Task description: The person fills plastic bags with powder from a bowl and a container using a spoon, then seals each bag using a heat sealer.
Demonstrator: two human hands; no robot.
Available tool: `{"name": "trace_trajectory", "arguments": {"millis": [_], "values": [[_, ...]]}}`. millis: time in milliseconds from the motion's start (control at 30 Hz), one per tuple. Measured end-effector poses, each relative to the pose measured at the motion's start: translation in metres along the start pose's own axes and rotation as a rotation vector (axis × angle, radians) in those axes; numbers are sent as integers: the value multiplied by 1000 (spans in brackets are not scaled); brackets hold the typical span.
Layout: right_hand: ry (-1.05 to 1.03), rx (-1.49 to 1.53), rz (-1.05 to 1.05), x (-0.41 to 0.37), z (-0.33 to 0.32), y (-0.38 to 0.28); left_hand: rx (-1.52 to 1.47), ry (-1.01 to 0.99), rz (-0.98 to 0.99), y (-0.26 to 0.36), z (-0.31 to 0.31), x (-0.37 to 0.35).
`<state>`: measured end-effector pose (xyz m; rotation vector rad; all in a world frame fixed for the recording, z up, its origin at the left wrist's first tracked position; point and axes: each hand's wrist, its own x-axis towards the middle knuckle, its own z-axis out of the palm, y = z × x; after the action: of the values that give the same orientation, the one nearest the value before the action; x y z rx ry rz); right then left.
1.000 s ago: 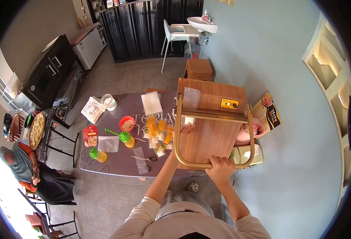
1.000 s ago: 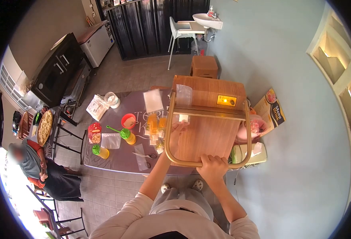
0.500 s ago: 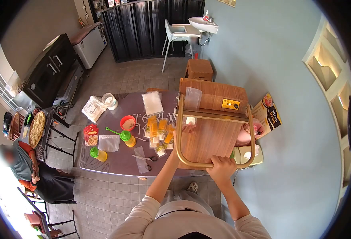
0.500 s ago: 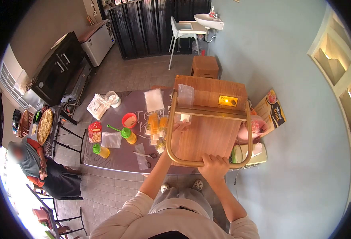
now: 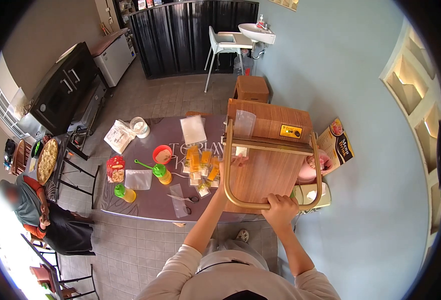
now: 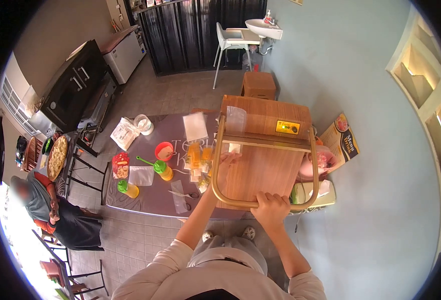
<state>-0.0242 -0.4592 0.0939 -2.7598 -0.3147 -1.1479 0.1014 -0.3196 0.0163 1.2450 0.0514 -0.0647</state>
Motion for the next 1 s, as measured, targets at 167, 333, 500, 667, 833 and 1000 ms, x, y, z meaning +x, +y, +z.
{"name": "trace_trajectory", "arguments": {"millis": [167,333,500,667,833,1000], "values": [[-57,42,-9,12,-13,2,7,62,185,-3,6,4],[151,77,-70,62,-48,7,167,123,163,-4,7,3],[330,121,-133,137,-65,13,146,236,261,17,23,-10],[280,66,-116,157,-66,18,283,300,266,31,31,-18],[278,36,-129,153,-66,17,500,403,377,26,36,-21],[279,24,-128,149,-62,20,592,430,360,34,40,-32]]}}
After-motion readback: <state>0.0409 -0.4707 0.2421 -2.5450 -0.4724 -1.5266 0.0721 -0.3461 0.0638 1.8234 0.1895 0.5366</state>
